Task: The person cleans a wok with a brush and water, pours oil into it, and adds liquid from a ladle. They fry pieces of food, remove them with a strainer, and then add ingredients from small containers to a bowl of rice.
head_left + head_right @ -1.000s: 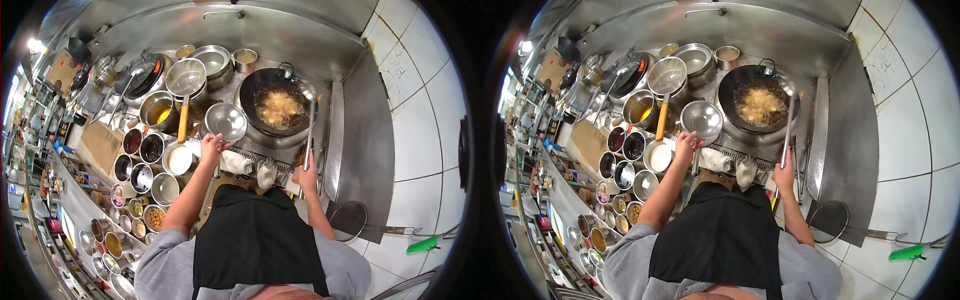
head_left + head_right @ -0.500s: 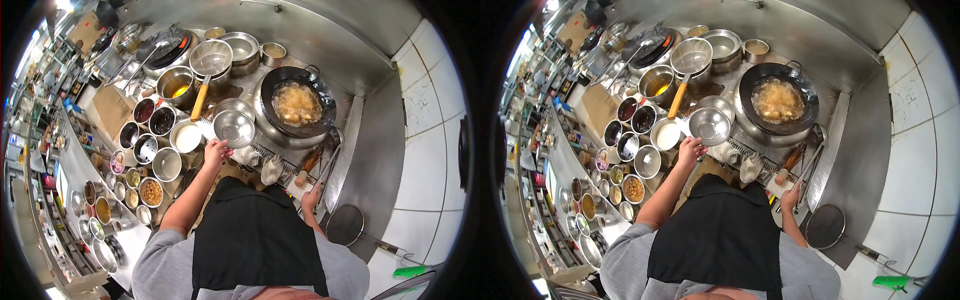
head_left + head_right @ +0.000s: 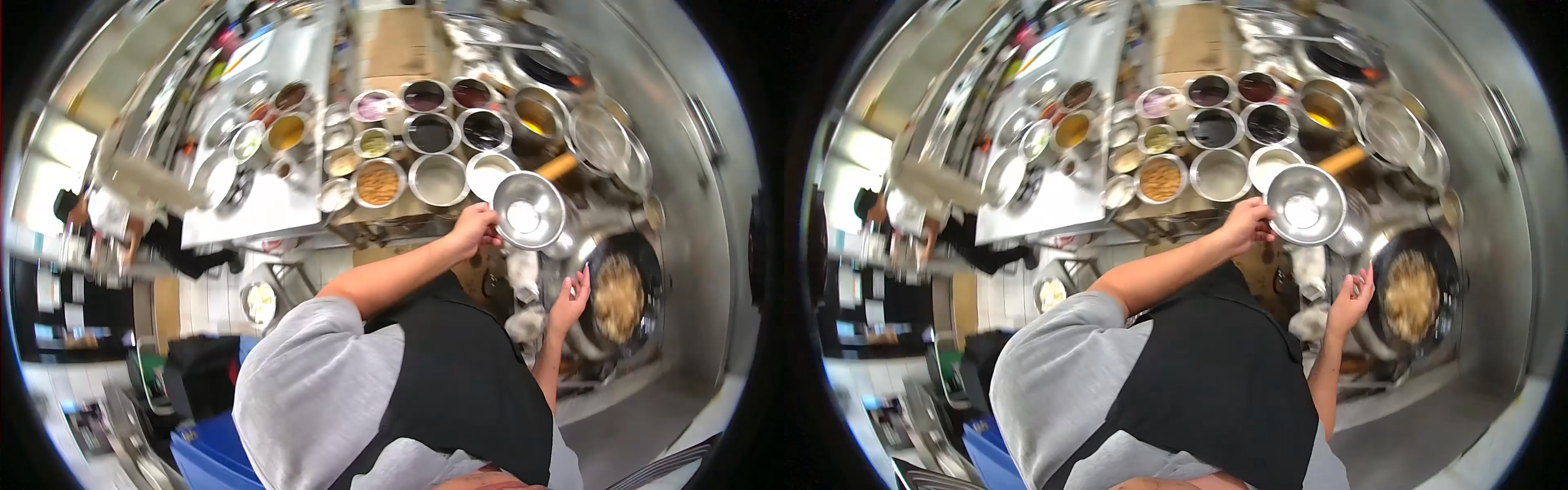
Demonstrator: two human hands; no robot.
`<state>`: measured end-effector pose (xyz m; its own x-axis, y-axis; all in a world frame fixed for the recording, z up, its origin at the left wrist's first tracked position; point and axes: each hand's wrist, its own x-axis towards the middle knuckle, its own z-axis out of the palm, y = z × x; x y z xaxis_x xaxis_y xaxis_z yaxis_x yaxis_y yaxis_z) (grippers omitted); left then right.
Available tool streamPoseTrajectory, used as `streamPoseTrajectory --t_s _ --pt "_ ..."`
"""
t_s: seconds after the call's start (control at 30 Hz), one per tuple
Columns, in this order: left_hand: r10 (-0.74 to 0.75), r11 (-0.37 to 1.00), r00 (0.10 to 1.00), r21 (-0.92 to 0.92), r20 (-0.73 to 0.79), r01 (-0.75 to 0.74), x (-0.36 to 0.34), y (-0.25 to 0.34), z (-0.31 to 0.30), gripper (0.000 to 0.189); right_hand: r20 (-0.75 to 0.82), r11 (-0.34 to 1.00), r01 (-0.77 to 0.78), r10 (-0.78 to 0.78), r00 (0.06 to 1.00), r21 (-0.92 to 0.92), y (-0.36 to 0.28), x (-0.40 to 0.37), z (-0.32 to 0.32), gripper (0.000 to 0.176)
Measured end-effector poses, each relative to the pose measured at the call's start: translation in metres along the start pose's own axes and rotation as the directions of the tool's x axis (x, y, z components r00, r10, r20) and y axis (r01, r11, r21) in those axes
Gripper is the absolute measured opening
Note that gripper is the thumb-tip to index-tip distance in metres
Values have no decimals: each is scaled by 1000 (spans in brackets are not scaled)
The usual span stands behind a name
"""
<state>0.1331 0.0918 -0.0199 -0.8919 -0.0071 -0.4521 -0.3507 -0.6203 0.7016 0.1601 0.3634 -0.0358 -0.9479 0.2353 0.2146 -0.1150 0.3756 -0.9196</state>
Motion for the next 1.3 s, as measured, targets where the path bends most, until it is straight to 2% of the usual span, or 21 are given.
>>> streamPoseTrajectory --t_s 0.07,0.13,0.23,0.33,0.43,0.47,0.5,0.53,0.6,0.63,0.7,0.77,0.8,0.83,0.87,0.93,1.0,1.07,1.13,1.2,1.3 --pt "82 992 996 -98 -29 -84 -12 23 -27 12 160 978 -59 27 987 199 -40 6 44 44" --pt "172 967 973 -161 -156 -197 -29 47 -59 13 374 953 -55 -63 925 297 -49 12 87 38" --pt "305 895 893 -221 -332 -388 -59 75 -128 15 566 948 -107 -86 820 299 -85 -3 146 24" --pt "357 775 683 -206 -637 -597 -102 92 -207 13 735 942 -152 -125 666 298 -108 -25 196 16" --pt "345 623 435 -144 -832 -769 -137 85 -307 13 843 947 -183 -135 521 265 -122 -41 240 12" --pt "295 624 324 -76 -899 -778 -146 82 -340 14 867 950 -173 -151 476 260 -125 -45 253 11" --pt "259 588 287 -86 -922 -804 -154 81 -371 14 879 953 -157 -165 448 259 -131 -48 266 11" --pt "201 587 209 -53 -957 -808 -158 79 -399 13 902 940 -242 -123 413 239 -140 -53 277 12" --pt "141 568 240 -120 -960 -814 -162 82 -445 15 943 964 -236 -38 331 122 -160 -55 299 14" --pt "145 564 234 -114 -961 -818 -156 83 -462 22 939 962 -246 -27 343 118 -165 -59 312 14" --pt "155 577 249 -116 -956 -808 -151 87 -482 29 940 985 -82 -118 321 152 -177 -66 337 16" --pt "-32 533 559 -487 -829 -691 -146 99 -482 51 877 954 18 -281 389 298 -178 -78 362 18" --pt "30 558 654 -530 -756 -638 -140 89 -501 66 919 970 -55 -207 336 239 -177 -79 373 21" --pt "78 594 683 -516 -726 -617 -138 93 -490 65 909 972 79 -235 343 222 -187 -81 376 23" --pt "85 646 704 -499 -705 -577 -136 100 -478 63 929 964 -79 -219 298 253 -190 -85 380 24" --pt "81 666 746 -521 -661 -534 -143 123 -426 47 919 959 -45 -255 301 281 -186 -86 385 29" --pt "179 745 816 -467 -549 -477 -145 140 -392 33 895 960 1 -262 361 281 -187 -79 380 30" --pt "252 802 869 -411 -425 -433 -137 158 -360 32 866 963 -75 -198 459 260 -192 -61 366 30" --pt "263 841 905 -381 -333 -385 -123 168 -335 34 748 949 -7 -244 618 315 -175 -36 363 27" --pt "278 889 946 -329 -164 -318 -107 174 -306 36 587 963 161 -261 766 218 -177 -7 340 26" --pt "192 955 976 -250 101 -162 -81 165 -266 42 309 940 204 -286 907 272 -143 38 311 26"
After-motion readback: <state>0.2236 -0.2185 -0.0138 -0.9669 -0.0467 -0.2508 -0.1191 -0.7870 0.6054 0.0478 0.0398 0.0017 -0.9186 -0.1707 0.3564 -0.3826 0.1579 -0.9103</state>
